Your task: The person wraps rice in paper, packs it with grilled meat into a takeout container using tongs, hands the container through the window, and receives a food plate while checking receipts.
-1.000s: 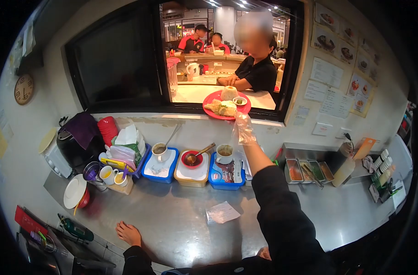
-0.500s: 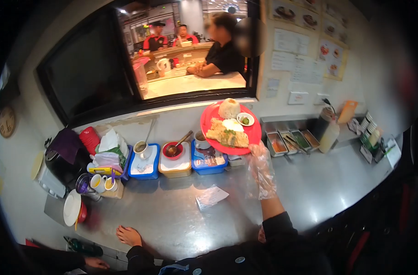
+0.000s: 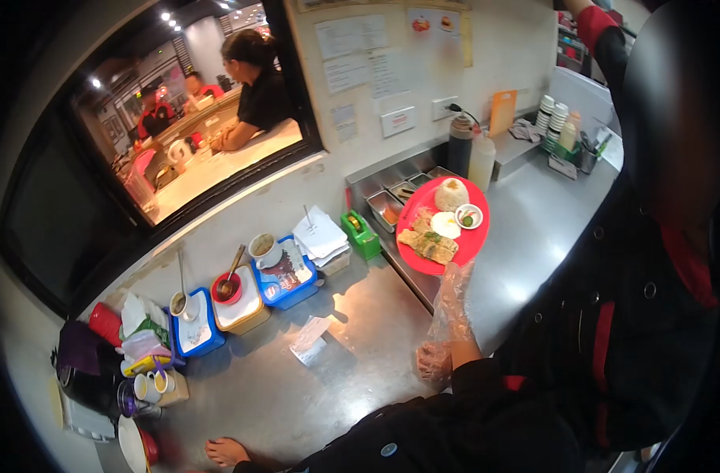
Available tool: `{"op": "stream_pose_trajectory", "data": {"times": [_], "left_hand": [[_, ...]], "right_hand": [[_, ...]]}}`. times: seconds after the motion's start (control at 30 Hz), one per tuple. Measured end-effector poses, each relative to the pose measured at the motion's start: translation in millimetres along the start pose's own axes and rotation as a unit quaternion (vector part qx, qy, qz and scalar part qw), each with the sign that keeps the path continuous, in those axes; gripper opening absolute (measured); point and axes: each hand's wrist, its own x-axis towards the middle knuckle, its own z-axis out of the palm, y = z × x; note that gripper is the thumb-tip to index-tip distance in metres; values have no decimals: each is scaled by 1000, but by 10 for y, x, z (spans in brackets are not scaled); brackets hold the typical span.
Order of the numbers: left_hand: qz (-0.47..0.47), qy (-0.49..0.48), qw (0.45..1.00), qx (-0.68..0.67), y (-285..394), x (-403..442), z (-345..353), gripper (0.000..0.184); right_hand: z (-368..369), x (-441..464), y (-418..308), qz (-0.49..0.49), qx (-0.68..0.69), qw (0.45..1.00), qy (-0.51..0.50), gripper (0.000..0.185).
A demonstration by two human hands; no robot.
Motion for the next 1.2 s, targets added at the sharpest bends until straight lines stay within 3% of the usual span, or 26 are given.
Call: {"op": "stream_pose_trajectory", "data": {"times": [0.23, 0.57, 0.77, 0.83, 0.87, 0.9, 0.93, 0.97, 1.0, 1.03, 1.1, 1.17, 1.2], "left_hand": [[16, 61, 997, 33, 116, 11, -49, 28], [121, 72, 990, -2, 480, 98, -223, 29], [175, 64, 982, -5, 445, 139, -425, 30], [185, 59, 981, -3, 395, 142, -537, 30], [344, -83, 934, -57, 558, 347, -885, 30], [518, -372, 758, -140, 807, 652, -1391, 30], [553, -575, 579, -170, 1090, 847, -1844, 30], [550, -659, 480, -179, 1332, 880, -2092, 30], [537, -703, 420, -202, 1561, 810, -2214, 31], [516, -726, 387, -238, 1816, 675, -2254, 33], [435, -749, 377, -328, 2364, 314, -2104, 35], [365, -745, 423, -364, 2727, 26, -1899, 32], [396, -705, 445, -385, 2861, -132, -1698, 32]], "right_hand": [[-649, 185, 126, -32, -87, 989, 116, 51], [-1078, 488, 436, -82, -231, 947, 206, 58], [-1106, 563, -3, 26, -366, 901, 232, 55], [-1255, 698, 161, 41, -364, 895, 253, 55], [-1314, 741, 241, 35, -356, 900, 251, 55], [-1441, 819, 430, 29, -347, 904, 249, 55], [-1602, 940, 665, 5, -325, 905, 276, 55], [-1666, 1045, 822, -20, -301, 904, 304, 54], [-1439, 1027, 543, 4, -473, 815, 334, 52], [-1293, 995, 435, -57, -510, 782, 353, 51], [-912, 1015, 342, -209, -507, 785, 290, 48], [-499, 1124, 333, -277, -519, 794, 153, 46], [-267, 1182, 338, -290, -541, 785, 85, 45]]}}
